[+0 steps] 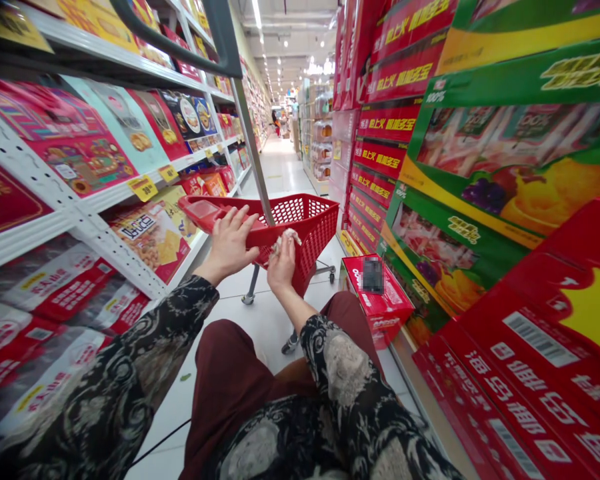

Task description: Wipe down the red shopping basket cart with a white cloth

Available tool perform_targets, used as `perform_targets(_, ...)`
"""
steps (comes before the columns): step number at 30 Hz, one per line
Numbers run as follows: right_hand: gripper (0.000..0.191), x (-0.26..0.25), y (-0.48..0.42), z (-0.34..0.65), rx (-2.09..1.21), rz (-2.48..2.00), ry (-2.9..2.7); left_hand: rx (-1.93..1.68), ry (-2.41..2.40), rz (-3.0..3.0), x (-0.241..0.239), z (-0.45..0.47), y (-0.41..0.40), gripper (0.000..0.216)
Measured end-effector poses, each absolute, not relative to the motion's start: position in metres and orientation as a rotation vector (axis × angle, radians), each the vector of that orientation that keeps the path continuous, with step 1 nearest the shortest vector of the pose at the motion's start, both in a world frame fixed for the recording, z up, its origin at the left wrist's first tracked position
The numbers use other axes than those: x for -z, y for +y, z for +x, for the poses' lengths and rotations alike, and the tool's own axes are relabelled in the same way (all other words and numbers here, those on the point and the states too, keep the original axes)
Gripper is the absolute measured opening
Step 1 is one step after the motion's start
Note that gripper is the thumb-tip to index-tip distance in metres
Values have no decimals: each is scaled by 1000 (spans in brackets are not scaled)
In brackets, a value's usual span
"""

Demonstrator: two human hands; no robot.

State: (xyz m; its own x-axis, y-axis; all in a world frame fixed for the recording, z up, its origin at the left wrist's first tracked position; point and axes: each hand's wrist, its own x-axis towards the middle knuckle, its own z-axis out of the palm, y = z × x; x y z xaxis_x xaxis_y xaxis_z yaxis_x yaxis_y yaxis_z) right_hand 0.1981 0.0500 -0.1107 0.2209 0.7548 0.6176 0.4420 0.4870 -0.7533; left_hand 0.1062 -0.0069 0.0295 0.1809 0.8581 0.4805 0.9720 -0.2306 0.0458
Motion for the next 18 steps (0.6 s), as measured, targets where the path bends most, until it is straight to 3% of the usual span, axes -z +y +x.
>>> perform_targets(5, 69, 79, 49, 196, -203, -972, -1488, 591, -1769, -2191, -31, 108, -9, 71)
perform_targets(13, 62, 140, 45, 206, -424, -1239, -1457, 621, -1730, -2202, -26, 107, -6, 71)
perform_targets(18, 66, 105, 45, 206, -289, -1111, -1452, 627, -1715, -2188, -24, 106, -5, 73)
